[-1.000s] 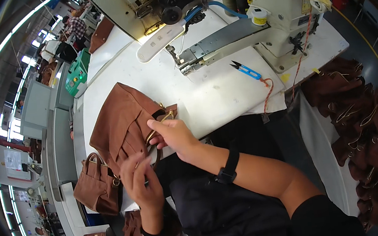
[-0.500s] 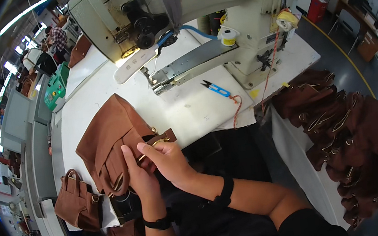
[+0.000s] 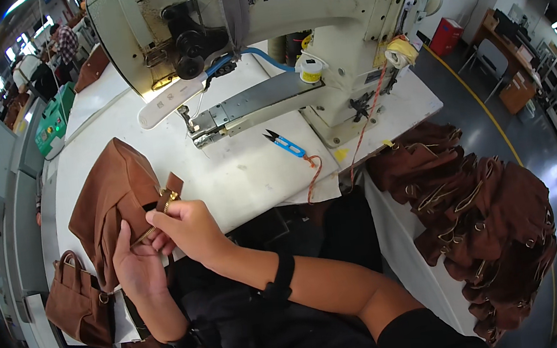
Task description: The person sews a zipper onto a brown bag using an industrial sewing machine, then trims excess thread with scissors. They handle a small metal component and a spool of thread, placing them on the table before resuming sewing.
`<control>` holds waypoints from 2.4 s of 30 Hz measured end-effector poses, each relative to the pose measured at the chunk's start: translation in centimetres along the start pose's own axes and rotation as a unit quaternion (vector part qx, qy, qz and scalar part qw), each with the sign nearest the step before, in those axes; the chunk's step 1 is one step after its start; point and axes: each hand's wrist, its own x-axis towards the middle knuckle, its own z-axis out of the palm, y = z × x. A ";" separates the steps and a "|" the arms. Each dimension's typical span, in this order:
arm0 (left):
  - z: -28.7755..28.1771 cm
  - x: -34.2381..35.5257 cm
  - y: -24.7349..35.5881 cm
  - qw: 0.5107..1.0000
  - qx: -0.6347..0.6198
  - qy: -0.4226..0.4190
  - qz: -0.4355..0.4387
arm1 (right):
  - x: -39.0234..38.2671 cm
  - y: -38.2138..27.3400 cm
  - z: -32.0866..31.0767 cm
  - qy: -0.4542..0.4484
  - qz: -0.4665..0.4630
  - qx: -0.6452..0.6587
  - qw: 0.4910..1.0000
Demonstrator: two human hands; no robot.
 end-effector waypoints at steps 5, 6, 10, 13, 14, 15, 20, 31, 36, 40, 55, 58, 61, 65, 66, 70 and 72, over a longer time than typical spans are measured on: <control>1.3 4.3 2.1 0.998 0.058 0.033 0.008 | 3.2 -0.9 -0.6 0.001 -0.008 0.054 0.999; 1.7 4.8 2.4 0.997 0.055 0.042 0.017 | 3.6 -1.1 -0.9 0.000 -0.007 0.061 0.998; 0.4 7.5 2.8 0.997 0.028 0.066 0.014 | 4.3 -1.3 -2.0 0.006 0.043 0.127 0.991; 1.7 9.9 2.2 0.996 0.049 0.050 0.051 | 3.6 -1.5 -3.8 -0.006 0.010 0.018 1.000; 2.6 10.9 1.8 0.997 0.048 0.043 0.053 | 2.9 -1.8 -4.7 -0.017 -0.013 -0.043 0.999; 3.4 12.2 1.3 0.998 0.038 0.019 0.047 | 2.0 -2.3 -5.5 0.009 -0.123 -0.150 0.981; 10.6 14.7 -1.9 0.998 0.035 0.039 0.025 | 0.7 -10.0 -9.9 0.100 -0.546 -0.610 0.566; 9.3 19.2 -6.2 0.925 -0.117 -0.360 -0.035 | 5.2 -11.4 -11.3 0.105 -0.459 -0.692 0.547; 8.6 18.5 -6.5 0.943 -0.087 -0.319 0.028 | 6.3 -11.5 -9.8 0.057 -0.377 -0.768 0.515; 11.6 15.8 -6.5 0.987 0.001 -0.145 0.062 | 7.2 -11.1 -9.8 0.116 -0.412 -0.753 0.500; 10.3 13.5 -7.7 0.994 0.012 -0.100 0.050 | 4.7 -7.9 -8.9 0.192 -0.469 -0.720 0.473; 10.6 12.1 -7.4 0.996 0.012 -0.080 0.039 | 4.1 -7.2 -8.9 0.191 -0.466 -0.717 0.482; 10.7 11.0 -7.1 0.997 0.005 -0.074 0.033 | 3.9 -6.8 -9.1 0.213 -0.479 -0.711 0.468; 10.1 10.2 -6.9 0.996 -0.011 -0.082 0.019 | 3.5 -6.9 -9.4 0.198 -0.484 -0.709 0.473; 9.8 10.1 -7.0 0.995 -0.017 -0.092 0.019 | 3.5 -7.1 -9.3 0.196 -0.494 -0.705 0.470; 9.4 9.5 -7.2 0.995 -0.022 -0.094 0.018 | 3.4 -8.0 -9.3 0.180 -0.513 -0.697 0.467; 9.5 9.3 -7.3 0.997 -0.015 -0.077 0.018 | 3.6 -8.4 -9.4 0.169 -0.515 -0.687 0.484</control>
